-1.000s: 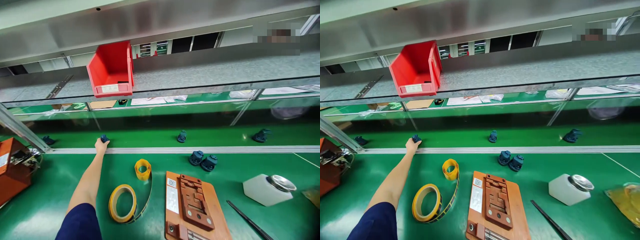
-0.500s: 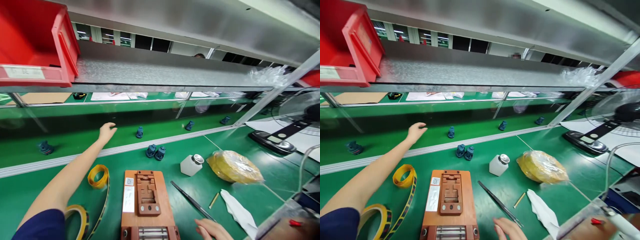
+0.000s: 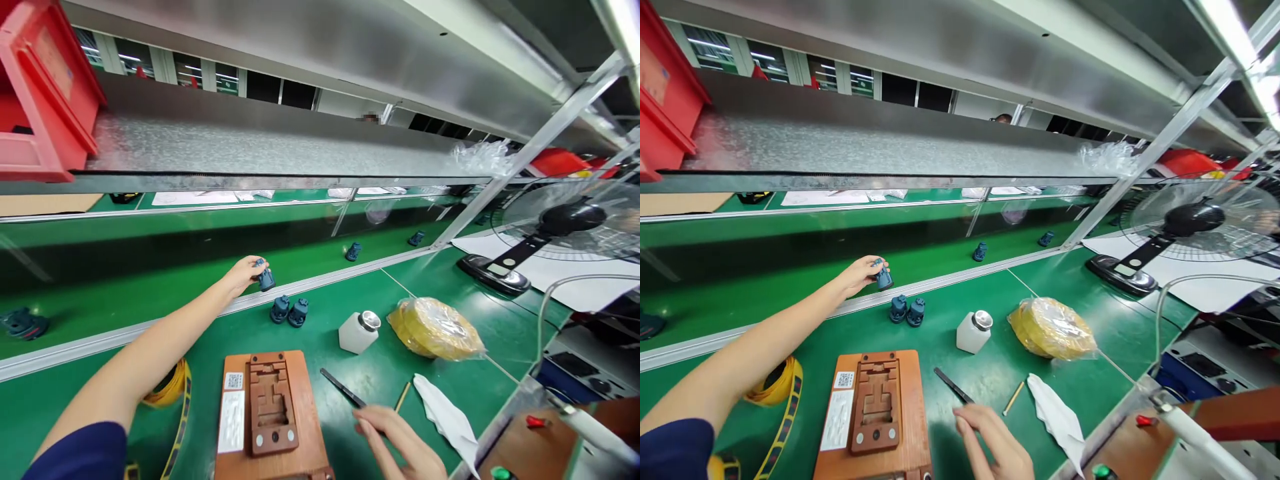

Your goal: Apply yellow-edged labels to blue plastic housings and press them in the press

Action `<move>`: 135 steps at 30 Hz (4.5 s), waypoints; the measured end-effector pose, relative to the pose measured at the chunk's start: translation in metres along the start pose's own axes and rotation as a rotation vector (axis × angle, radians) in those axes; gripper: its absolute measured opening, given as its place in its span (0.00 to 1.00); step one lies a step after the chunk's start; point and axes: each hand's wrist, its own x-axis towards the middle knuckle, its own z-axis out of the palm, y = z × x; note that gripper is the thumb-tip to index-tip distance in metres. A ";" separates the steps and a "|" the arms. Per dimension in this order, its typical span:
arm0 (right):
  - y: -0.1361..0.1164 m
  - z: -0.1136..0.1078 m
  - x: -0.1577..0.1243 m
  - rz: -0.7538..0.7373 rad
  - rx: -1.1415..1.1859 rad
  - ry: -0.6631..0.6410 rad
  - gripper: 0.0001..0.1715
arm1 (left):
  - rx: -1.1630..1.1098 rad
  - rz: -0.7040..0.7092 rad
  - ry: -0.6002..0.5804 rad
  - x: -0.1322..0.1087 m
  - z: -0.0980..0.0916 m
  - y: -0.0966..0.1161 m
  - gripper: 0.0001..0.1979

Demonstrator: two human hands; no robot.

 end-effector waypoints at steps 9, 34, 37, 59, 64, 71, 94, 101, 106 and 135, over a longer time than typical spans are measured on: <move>-0.052 0.083 0.101 -0.177 0.306 -0.193 0.39 | -0.339 -0.132 -0.295 -0.161 -0.010 0.014 0.20; -0.014 0.103 0.076 -0.071 0.428 -0.630 0.56 | 0.242 -0.265 0.037 -0.315 -0.019 -0.021 0.27; -0.010 0.106 0.073 -0.094 0.442 -0.669 0.56 | 0.366 -0.302 0.010 -0.355 -0.025 -0.039 0.21; 0.068 0.036 -0.050 0.147 -0.582 -0.087 0.24 | -0.455 -0.428 -0.077 -0.307 0.033 -0.019 0.18; 0.066 0.036 -0.048 0.131 -0.507 -0.015 0.26 | 0.109 -0.274 -0.090 -0.301 0.002 -0.015 0.26; 0.044 0.034 -0.030 0.690 0.178 0.076 0.27 | 1.430 0.055 0.198 -0.276 -0.072 -0.014 0.22; -0.107 0.104 0.087 0.635 1.513 -0.429 0.17 | 0.323 0.017 0.662 -0.332 -0.058 -0.042 0.21; -0.131 0.120 0.101 0.572 1.365 -0.501 0.20 | 0.355 0.025 0.703 -0.344 -0.058 -0.050 0.18; -0.133 0.121 0.103 0.548 1.300 -0.565 0.21 | 0.396 0.028 0.700 -0.343 -0.057 -0.050 0.17; -0.020 0.082 0.089 0.505 1.029 -0.501 0.23 | 1.380 0.677 0.091 -0.311 -0.015 -0.034 0.16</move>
